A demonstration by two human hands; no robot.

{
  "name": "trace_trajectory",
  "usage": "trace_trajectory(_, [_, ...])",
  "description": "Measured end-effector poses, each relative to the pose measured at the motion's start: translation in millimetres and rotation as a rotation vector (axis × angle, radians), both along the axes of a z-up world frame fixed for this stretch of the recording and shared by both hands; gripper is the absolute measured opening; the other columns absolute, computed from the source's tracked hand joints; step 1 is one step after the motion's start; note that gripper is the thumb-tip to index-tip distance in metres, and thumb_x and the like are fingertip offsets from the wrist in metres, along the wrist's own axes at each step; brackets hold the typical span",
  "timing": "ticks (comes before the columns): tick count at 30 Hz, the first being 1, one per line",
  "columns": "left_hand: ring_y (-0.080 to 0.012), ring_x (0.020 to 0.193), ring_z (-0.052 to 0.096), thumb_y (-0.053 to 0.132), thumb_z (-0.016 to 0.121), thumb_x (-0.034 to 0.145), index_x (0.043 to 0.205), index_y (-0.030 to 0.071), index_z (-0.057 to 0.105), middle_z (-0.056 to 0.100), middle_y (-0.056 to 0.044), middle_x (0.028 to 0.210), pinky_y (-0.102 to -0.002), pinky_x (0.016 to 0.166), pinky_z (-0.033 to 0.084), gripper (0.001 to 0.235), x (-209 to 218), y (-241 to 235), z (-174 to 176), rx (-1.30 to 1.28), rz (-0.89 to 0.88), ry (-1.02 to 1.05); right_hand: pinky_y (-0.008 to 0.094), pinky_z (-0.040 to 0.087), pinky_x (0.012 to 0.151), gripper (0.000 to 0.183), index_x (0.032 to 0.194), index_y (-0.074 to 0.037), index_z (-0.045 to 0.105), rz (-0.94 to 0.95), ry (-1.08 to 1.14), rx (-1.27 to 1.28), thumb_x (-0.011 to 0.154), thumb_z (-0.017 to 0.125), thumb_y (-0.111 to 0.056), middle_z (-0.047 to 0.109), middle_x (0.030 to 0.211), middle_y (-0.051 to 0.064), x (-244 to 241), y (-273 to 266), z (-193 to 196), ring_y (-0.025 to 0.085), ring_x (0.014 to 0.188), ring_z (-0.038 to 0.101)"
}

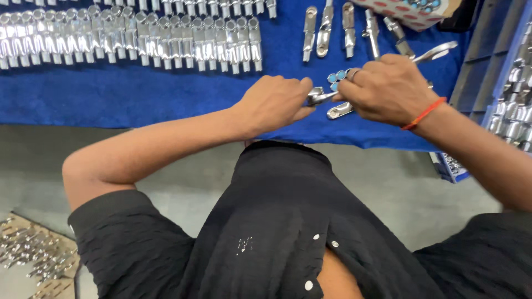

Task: The person assembles metal mechanical components by hand and using a wrench. They pick up blue rings and metal pins from containers on a blue table, insert the rings into the metal joints, and tighten the assembly using a wrench.

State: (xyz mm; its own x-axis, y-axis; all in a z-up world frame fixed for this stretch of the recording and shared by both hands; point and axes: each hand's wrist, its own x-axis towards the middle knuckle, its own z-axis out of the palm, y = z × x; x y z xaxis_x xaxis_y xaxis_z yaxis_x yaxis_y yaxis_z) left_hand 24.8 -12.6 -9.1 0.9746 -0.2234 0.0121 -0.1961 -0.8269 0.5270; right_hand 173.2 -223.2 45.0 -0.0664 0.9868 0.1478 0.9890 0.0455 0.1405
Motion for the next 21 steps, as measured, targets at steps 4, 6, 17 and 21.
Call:
trace_trajectory(4, [-0.0400, 0.070, 0.066, 0.036, 0.072, 0.092, 0.096, 0.003, 0.057, 0.068, -0.017, 0.078, -0.051, 0.059, 0.051, 0.037, -4.8, -6.1, -9.9, -0.096, 0.094, 0.057, 0.039, 0.036, 0.049, 0.026, 0.078, -0.015, 0.071, -0.119, 0.309, 0.121, 0.092, 0.077, -0.035, 0.054, 0.056, 0.002, 5.5, -12.5, -55.1, 0.023, 0.049, 0.053])
trace_trajectory(6, [-0.0403, 0.072, 0.066, 0.035, 0.073, 0.090, 0.098, 0.004, 0.058, 0.068, -0.017, 0.081, -0.051, 0.061, 0.050, 0.036, -11.5, -15.1, -17.9, -0.224, 0.214, 0.035, 0.040, 0.039, 0.055, 0.019, 0.082, -0.014, 0.070, -0.190, 0.525, 0.248, 0.093, 0.074, -0.028, 0.056, 0.063, 0.004, 0.9, -20.3, -92.1, 0.027, 0.057, 0.056])
trace_trajectory(17, [-0.0293, 0.079, 0.070, 0.038, 0.052, 0.105, 0.127, 0.004, 0.059, 0.069, -0.013, 0.092, -0.039, 0.073, 0.057, 0.041, 2.3, -49.7, -85.7, -0.695, 0.824, -0.354, 0.021, 0.029, 0.055, 0.032, 0.104, -0.007, 0.063, -0.711, 2.285, 0.583, 0.107, 0.054, -0.038, 0.046, 0.075, -0.008, -111.2, 37.5, -183.4, 0.003, 0.063, 0.038])
trace_trajectory(21, [-0.0235, 0.078, 0.065, 0.040, 0.049, 0.108, 0.126, 0.003, 0.056, 0.066, -0.011, 0.093, -0.036, 0.072, 0.055, 0.042, -19.2, -31.5, -106.7, -0.675, 0.914, -0.534, 0.022, 0.033, 0.057, 0.036, 0.098, -0.003, 0.060, -0.492, 2.031, 0.347, 0.112, 0.055, -0.036, 0.048, 0.074, -0.005, -84.8, 41.5, -194.3, 0.004, 0.064, 0.041])
